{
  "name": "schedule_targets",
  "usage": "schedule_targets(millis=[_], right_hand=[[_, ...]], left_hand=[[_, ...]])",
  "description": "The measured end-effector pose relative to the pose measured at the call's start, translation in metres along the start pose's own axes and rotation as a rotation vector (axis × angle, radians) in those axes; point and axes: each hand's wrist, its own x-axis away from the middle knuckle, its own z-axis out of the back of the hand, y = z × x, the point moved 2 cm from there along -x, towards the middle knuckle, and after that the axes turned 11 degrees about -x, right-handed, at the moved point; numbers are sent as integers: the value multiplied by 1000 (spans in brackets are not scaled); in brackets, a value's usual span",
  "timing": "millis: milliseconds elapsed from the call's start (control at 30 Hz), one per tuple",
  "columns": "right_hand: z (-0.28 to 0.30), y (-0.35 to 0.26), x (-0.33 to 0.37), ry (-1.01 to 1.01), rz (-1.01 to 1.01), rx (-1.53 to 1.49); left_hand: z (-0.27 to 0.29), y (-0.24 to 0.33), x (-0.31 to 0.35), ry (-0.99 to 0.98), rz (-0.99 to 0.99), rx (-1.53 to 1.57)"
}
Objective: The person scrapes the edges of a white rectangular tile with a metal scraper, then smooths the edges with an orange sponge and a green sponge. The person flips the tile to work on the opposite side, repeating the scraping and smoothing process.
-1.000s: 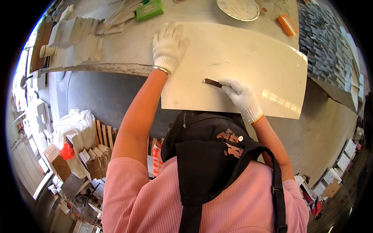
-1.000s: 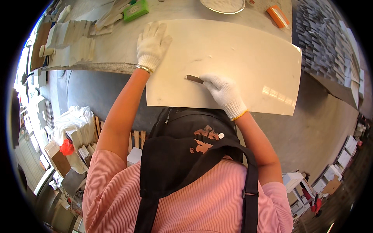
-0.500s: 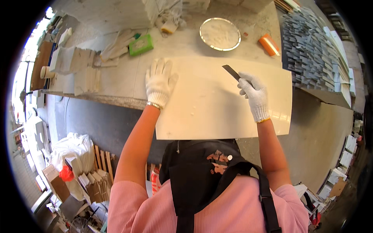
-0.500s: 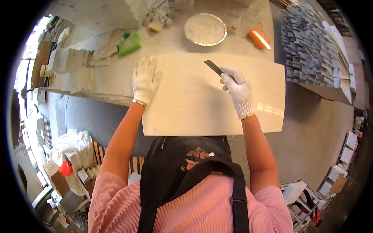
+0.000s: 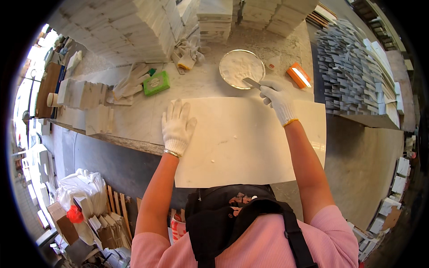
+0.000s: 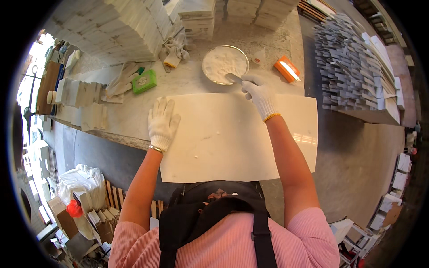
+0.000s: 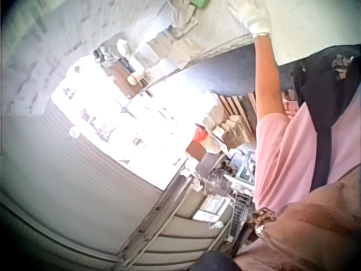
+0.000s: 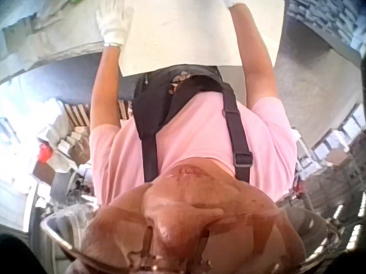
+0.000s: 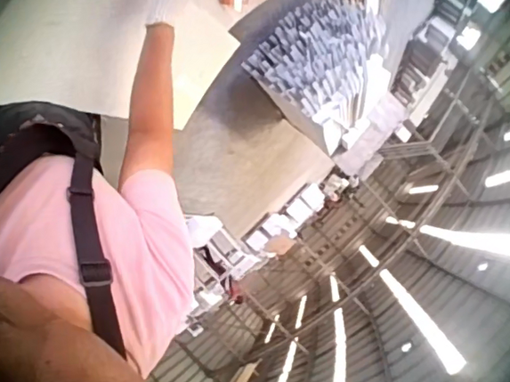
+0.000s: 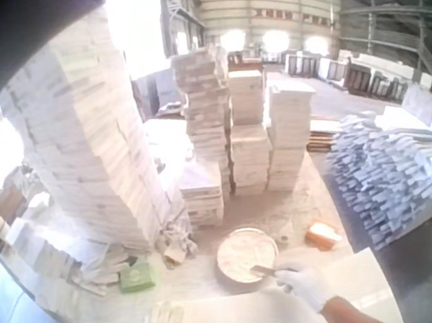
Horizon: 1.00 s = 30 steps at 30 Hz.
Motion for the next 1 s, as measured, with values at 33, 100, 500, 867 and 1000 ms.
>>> schedule_targets(millis=[33, 100, 500, 867, 1000], right_hand=[[-3, -1, -2, -9, 4, -2], [-6, -2, -5, -26, 11, -7], [-16, -2, -10, -15, 21, -37], [23, 8, 90, -34, 64, -41], [44, 41, 149, -28, -50, -61]], left_hand=[[1, 0, 1, 0, 4, 0], [2, 0, 1, 0, 10, -1], [1, -1, 0, 8, 2, -15], [-7, -2, -2, 42, -53, -93], [-3, -2, -4, 32, -59, -102]])
